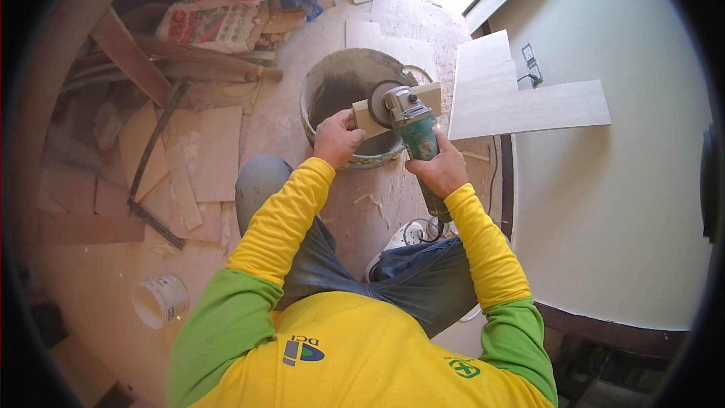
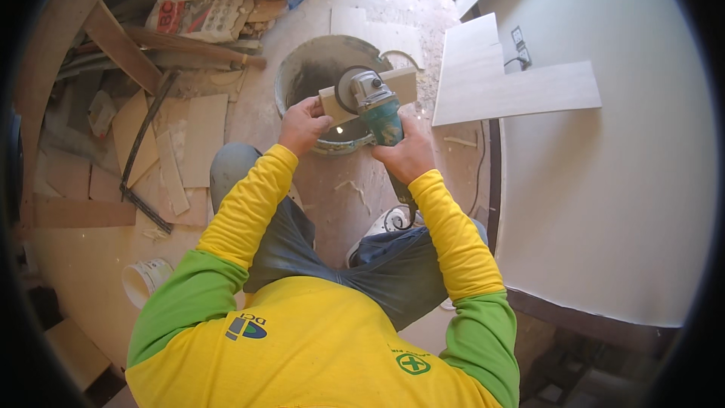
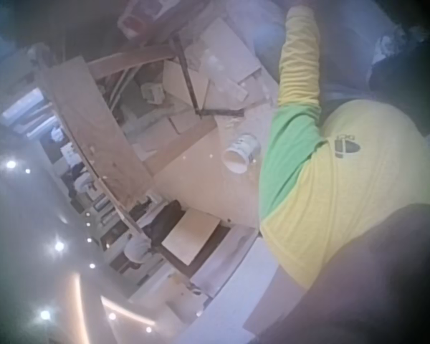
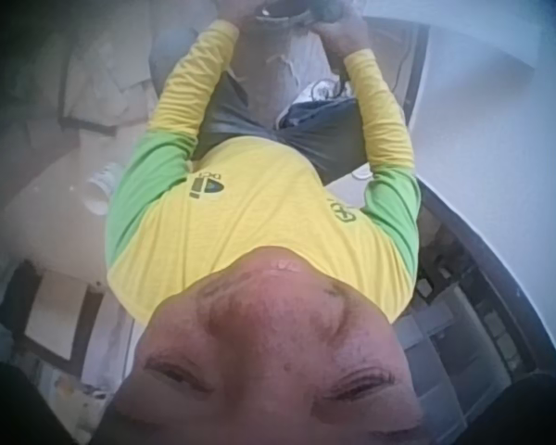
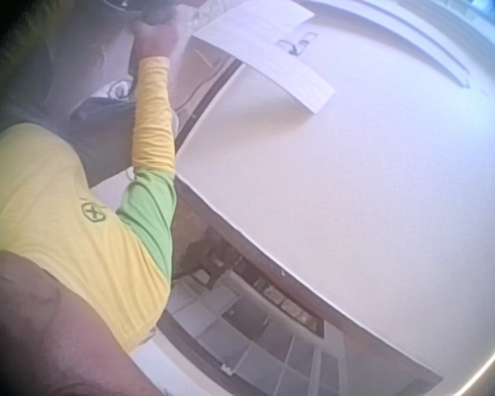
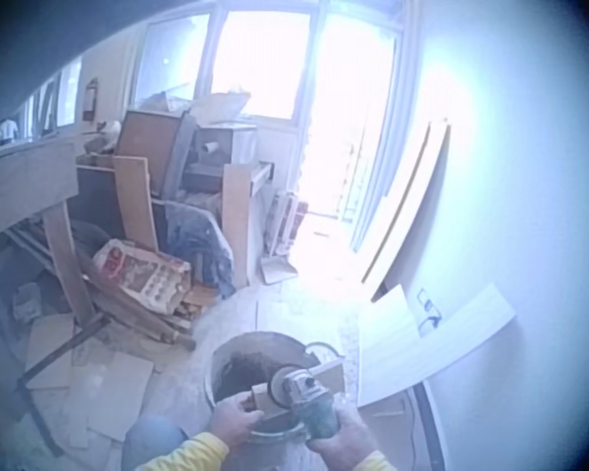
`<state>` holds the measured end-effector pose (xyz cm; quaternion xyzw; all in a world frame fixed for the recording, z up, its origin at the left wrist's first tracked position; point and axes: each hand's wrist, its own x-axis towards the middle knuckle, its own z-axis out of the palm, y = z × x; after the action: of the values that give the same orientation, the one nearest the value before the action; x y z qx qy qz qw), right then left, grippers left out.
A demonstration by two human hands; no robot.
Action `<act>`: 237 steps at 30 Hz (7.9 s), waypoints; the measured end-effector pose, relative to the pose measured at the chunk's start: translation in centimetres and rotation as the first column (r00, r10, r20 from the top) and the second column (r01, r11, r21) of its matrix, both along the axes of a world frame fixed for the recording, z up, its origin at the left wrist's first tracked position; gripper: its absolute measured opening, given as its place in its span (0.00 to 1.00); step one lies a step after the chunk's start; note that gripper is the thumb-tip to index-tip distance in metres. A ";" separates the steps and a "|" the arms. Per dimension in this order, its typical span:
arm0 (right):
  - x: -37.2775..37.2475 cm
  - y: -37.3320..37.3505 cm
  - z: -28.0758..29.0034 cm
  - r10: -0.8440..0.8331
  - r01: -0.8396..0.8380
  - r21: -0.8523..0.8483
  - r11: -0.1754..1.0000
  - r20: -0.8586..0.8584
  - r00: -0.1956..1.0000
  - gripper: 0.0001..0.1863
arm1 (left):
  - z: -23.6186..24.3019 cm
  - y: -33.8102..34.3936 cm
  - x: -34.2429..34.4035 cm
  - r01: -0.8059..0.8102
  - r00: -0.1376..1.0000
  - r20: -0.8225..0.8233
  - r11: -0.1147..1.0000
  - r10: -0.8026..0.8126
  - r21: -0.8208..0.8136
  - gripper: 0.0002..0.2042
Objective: The person shapes a tile using an angle grinder, then applies tape to the tool's body.
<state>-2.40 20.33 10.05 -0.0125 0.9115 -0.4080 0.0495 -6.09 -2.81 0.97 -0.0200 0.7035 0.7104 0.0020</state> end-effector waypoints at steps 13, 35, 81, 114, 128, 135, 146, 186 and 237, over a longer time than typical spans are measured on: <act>-1.1 2.3 -0.5 -0.127 0.126 0.020 0.992 0.045 0.991 0.35 | -0.1 0.2 0.2 -0.034 0.999 -0.025 0.997 0.032 -0.062 0.20; -5.9 8.8 -2.0 -0.343 0.344 0.010 0.939 0.106 0.933 0.34 | 0.2 -0.2 1.1 -0.022 1.000 -0.021 0.994 0.020 -0.106 0.19; 0.8 0.9 0.0 0.077 -0.080 0.065 0.995 0.047 0.996 0.40 | 0.0 -0.4 0.7 -0.010 0.999 0.046 0.999 0.012 -0.047 0.22; -2.4 8.1 1.1 -0.323 0.286 -0.206 0.936 -0.181 0.929 0.32 | 1.5 -3.3 1.5 0.048 0.984 0.150 0.961 -0.092 0.272 0.24; -2.4 7.8 2.1 -0.357 0.298 -0.350 0.888 -0.118 0.927 0.30 | 0.9 -3.7 1.7 0.067 0.982 0.154 0.962 -0.111 0.265 0.24; -2.5 8.8 1.8 -0.380 0.314 -0.399 0.861 -0.095 0.920 0.28 | 0.3 -4.0 1.7 0.091 0.969 0.190 0.944 -0.157 0.318 0.25; -1.8 7.7 2.2 -0.389 0.300 -0.581 0.756 -0.031 0.921 0.25 | -1.9 -1.2 6.0 -0.060 0.817 0.577 0.991 -0.020 0.119 0.16; 0.0 7.4 2.8 -0.248 0.317 -0.847 0.427 0.228 0.942 0.26 | 5.4 10.9 9.6 0.433 0.826 0.206 0.825 -0.524 0.361 0.32; -1.7 15.2 2.2 -0.778 0.512 -0.708 0.487 -0.086 0.622 0.35 | -18.5 21.7 3.4 0.507 0.836 0.517 0.617 -0.183 -0.602 0.36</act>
<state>-4.13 35.53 12.28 0.2413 0.6447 -0.6586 -0.3041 -2.67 18.91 -17.57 -0.0272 0.8965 0.3422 0.2800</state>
